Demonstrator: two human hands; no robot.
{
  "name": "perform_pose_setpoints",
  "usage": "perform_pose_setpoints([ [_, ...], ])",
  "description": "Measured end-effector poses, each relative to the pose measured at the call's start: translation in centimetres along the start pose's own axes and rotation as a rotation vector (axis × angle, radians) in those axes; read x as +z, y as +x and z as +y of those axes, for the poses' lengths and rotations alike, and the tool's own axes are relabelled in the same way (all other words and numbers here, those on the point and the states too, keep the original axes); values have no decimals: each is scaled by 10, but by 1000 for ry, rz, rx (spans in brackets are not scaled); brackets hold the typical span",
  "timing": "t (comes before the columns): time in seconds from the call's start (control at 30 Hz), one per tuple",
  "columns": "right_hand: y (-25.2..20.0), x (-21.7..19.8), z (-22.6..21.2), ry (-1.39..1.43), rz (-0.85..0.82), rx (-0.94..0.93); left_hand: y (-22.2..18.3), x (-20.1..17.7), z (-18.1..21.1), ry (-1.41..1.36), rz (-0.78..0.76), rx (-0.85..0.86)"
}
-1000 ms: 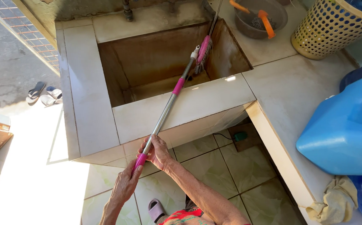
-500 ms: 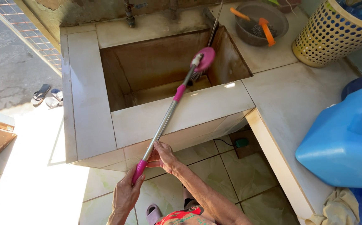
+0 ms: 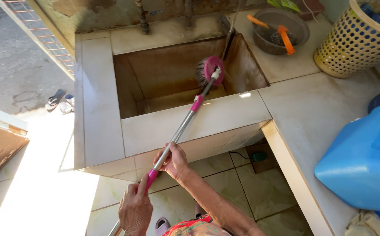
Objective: The person is using a spin mop to clean a tiled floor and then a deep sink-like structure.
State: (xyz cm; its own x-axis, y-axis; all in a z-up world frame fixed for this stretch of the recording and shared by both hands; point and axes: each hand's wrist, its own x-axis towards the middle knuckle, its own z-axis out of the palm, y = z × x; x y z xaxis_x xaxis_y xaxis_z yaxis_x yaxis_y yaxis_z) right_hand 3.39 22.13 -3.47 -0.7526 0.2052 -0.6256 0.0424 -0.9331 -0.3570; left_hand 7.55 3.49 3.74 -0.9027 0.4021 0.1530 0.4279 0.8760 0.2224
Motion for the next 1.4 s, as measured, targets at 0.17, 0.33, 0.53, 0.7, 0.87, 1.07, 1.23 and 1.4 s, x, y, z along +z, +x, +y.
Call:
perform_pose_setpoints([
  [0.17,3,15,5,381,-41,-94,8,-48,33,-56,13,108],
  [0.33,-2,19,-9,462,-176,-71,24,-62,42,-50,-321,31],
  [0.53,4,-1,-7,577,-385,-58,45,-57,32,-290,-615,-48],
  [0.7,5,-5,-11,545,-364,-52,40,-44,34,-272,-578,-44],
  [0.87,-15,6,-26,265,73,-65,23,-32,27,-288,-557,-97],
  [1.07,1,-9,-14,48,48,-226,6,-30,16,-124,-491,-76],
  [1.23,14,-20,-5,221,-2,-247,2,-43,13,-324,-459,-83],
  [1.4,16,-36,-6,298,-119,-226,2,-29,-1,-581,-739,-229],
])
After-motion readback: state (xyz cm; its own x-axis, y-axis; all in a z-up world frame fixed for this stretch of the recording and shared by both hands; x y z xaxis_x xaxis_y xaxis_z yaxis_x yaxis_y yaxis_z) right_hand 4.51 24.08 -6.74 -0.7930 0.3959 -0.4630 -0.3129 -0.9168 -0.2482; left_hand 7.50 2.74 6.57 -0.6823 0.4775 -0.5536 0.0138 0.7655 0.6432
